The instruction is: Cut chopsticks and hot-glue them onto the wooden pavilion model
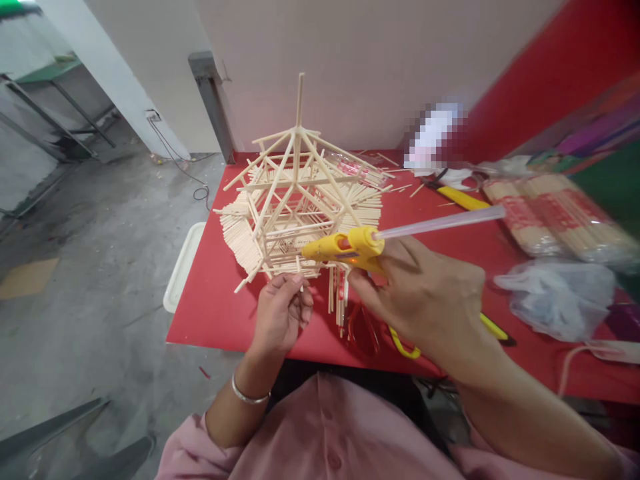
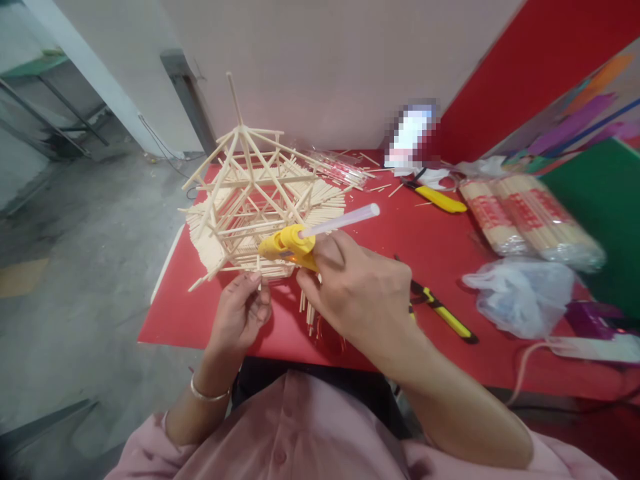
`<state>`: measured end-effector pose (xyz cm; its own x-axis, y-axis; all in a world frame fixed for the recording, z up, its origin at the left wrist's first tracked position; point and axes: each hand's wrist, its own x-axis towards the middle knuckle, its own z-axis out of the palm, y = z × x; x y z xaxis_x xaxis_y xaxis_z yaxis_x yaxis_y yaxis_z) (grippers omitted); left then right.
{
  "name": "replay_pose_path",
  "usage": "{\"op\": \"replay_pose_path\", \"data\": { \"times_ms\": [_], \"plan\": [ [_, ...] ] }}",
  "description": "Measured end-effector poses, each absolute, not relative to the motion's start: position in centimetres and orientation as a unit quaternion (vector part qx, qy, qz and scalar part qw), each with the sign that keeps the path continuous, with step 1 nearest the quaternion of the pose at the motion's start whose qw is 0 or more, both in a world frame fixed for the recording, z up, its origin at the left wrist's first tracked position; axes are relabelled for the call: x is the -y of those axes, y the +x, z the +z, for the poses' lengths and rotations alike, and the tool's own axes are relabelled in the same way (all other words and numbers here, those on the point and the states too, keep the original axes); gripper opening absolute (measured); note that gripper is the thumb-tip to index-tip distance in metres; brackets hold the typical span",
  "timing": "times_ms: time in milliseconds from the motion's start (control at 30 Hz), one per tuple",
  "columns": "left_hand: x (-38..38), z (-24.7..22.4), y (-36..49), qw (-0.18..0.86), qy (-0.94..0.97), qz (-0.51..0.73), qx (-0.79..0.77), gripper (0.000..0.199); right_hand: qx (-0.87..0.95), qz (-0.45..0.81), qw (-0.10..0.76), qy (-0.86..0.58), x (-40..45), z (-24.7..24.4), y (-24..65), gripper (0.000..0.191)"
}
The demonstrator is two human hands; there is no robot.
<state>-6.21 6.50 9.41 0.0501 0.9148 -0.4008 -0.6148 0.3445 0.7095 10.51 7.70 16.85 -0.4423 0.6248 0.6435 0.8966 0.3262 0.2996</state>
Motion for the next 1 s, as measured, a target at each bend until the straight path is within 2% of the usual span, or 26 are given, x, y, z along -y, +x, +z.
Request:
{"op": "replay_pose_path", "data": {
  "times_ms": [333, 700, 900, 1000],
  "plan": [
    [-6.5, 9.4, -6.3, 0.692, 0.181, 0.554, -0.427, 0.032, 0.787, -0.304, 0.234, -0.483, -7.8, 16.7, 10.5, 0.019],
    [-6.5, 9.2, -6.4, 0.697, 0.169, 0.556, -0.420, 0.028, 0.785, -0.295, 0.211, -0.503, -7.5, 15.7, 10.7, 0.024],
    [-6.4, 8.7, -6.4, 0.704, 0.161, 0.566, -0.399, 0.034, 0.806, -0.309, 0.226, -0.451, -7.4, 16.2, 10.8, 0.011],
    [-6.4, 8.6, -6.3, 0.709, 0.160, 0.565, -0.391, 0.035, 0.810, -0.321, 0.234, -0.432, -7.4, 16.1, 10.9, 0.011]
  ]
}}
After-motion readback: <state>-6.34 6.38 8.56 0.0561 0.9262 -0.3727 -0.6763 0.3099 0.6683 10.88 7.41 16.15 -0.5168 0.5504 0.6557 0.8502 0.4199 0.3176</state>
